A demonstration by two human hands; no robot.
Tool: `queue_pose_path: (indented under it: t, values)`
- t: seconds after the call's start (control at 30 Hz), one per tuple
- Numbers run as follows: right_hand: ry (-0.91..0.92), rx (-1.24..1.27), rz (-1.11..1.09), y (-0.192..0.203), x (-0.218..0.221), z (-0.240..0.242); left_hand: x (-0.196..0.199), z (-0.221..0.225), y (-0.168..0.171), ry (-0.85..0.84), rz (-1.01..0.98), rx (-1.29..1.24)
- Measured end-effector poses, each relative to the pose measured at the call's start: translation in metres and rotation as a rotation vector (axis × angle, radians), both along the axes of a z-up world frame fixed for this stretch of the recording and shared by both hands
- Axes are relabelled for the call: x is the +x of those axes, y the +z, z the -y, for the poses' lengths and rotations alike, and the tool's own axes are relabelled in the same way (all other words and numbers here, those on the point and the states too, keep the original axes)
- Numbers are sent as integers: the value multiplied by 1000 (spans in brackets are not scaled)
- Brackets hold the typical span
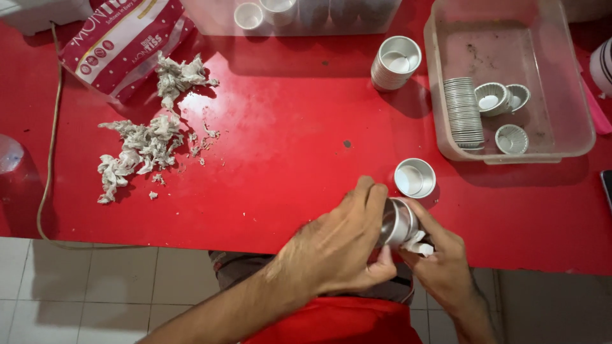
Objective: Cleaning small metal baking cups with a tissue and organizing them on a table
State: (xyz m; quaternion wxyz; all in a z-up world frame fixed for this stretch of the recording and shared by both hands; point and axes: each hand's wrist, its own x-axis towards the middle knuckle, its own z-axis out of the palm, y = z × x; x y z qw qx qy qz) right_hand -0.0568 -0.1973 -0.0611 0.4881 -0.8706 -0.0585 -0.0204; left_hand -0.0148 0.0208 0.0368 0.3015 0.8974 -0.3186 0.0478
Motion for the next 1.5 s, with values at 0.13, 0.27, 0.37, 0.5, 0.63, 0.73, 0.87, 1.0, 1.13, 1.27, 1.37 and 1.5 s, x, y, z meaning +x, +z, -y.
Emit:
queue_pose_path:
  t: [0.13,0.27,0.37,0.5,0.63,0.73,0.87,1.0,1.13,1.27,1.37,1.5]
  values:
    - [-94,-51,-50,17,11,-7,11,-11,-6,-10,-47,-15]
    - [-279,-45,-77,35,29,-13,10,-26,-15,-33,22,93]
    - [-302,-47,-80,37,39,-14,3,-40,-20,40,-129,-26]
    - [-336,-82,-226,53,49,-22,-5,-54,-23,144,-387,-243]
    - [-308,-110,-226,42,51,-14,-8,-64,-36,181,-344,-328]
    - [-242,-143,-240,50,52,-14,-9,-68,-51,226,-410,-362]
    - [-276,-224,-287,38,48,-2,-12,-68,-61,226,-400,-410]
    - [-393,-150,-377,48,39,0,-15,-68,-63,218,-363,-436]
    - [-371,-249,-260,71,16,2,-15,-69,-65,205,-281,-436]
    - [-347,-89,-242,64,-4,-6,-14,-70,-73,180,-248,-467]
    - [-324,-18,-269,54,-10,-15,-14,-70,-77,182,-224,-487]
    - [-321,21,-318,44,-14,-21,-15,-70,-80,206,-214,-518]
